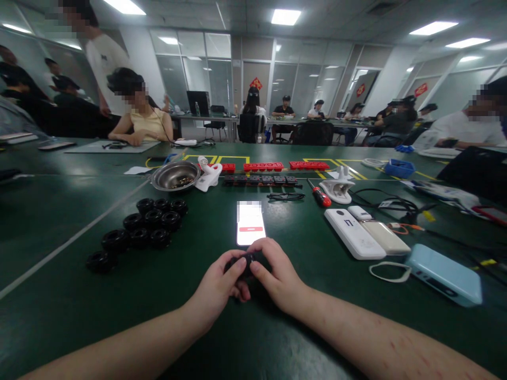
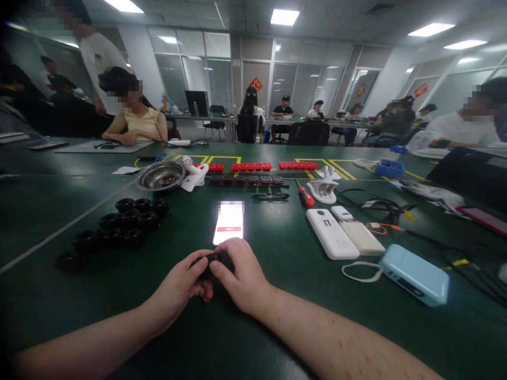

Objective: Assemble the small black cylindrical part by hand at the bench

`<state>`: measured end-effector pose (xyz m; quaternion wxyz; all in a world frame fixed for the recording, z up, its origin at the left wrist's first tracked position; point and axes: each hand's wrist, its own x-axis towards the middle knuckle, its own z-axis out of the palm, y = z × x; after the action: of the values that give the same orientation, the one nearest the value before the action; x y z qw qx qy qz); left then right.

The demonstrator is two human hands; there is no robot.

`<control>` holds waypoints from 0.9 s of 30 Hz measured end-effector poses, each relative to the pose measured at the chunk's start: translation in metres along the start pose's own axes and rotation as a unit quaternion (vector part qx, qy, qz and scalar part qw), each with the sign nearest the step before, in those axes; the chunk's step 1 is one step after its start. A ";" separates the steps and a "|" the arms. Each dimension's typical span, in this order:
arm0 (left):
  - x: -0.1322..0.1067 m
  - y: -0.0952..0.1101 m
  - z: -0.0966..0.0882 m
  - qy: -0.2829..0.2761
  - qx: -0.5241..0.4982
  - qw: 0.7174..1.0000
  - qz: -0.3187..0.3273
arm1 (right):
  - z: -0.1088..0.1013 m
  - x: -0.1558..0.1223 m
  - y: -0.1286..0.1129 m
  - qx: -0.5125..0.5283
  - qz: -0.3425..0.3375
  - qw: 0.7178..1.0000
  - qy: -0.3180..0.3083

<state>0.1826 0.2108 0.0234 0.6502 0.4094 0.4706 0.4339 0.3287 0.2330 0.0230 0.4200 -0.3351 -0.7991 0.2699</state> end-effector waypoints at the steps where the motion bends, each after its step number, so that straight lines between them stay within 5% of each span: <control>1: 0.000 0.000 -0.001 -0.010 0.005 1.000 -0.003 | 0.000 0.001 0.000 0.000 -0.001 1.000 0.000; 10: -0.001 0.001 -0.003 -0.011 -0.017 1.000 -0.017 | -0.004 -0.001 -0.004 0.003 -0.049 0.999 -0.014; 18: -0.003 0.002 0.000 0.000 -0.031 1.000 0.003 | -0.002 0.000 -0.002 -0.046 -0.004 0.999 0.006; 27: -0.003 0.007 0.000 -0.004 -0.038 0.999 -0.025 | -0.003 -0.003 -0.006 -0.028 -0.064 0.997 -0.020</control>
<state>0.1809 0.2101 0.0309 0.6780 0.3743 0.4607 0.4336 0.3308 0.2270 0.0277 0.4105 -0.2893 -0.8345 0.2270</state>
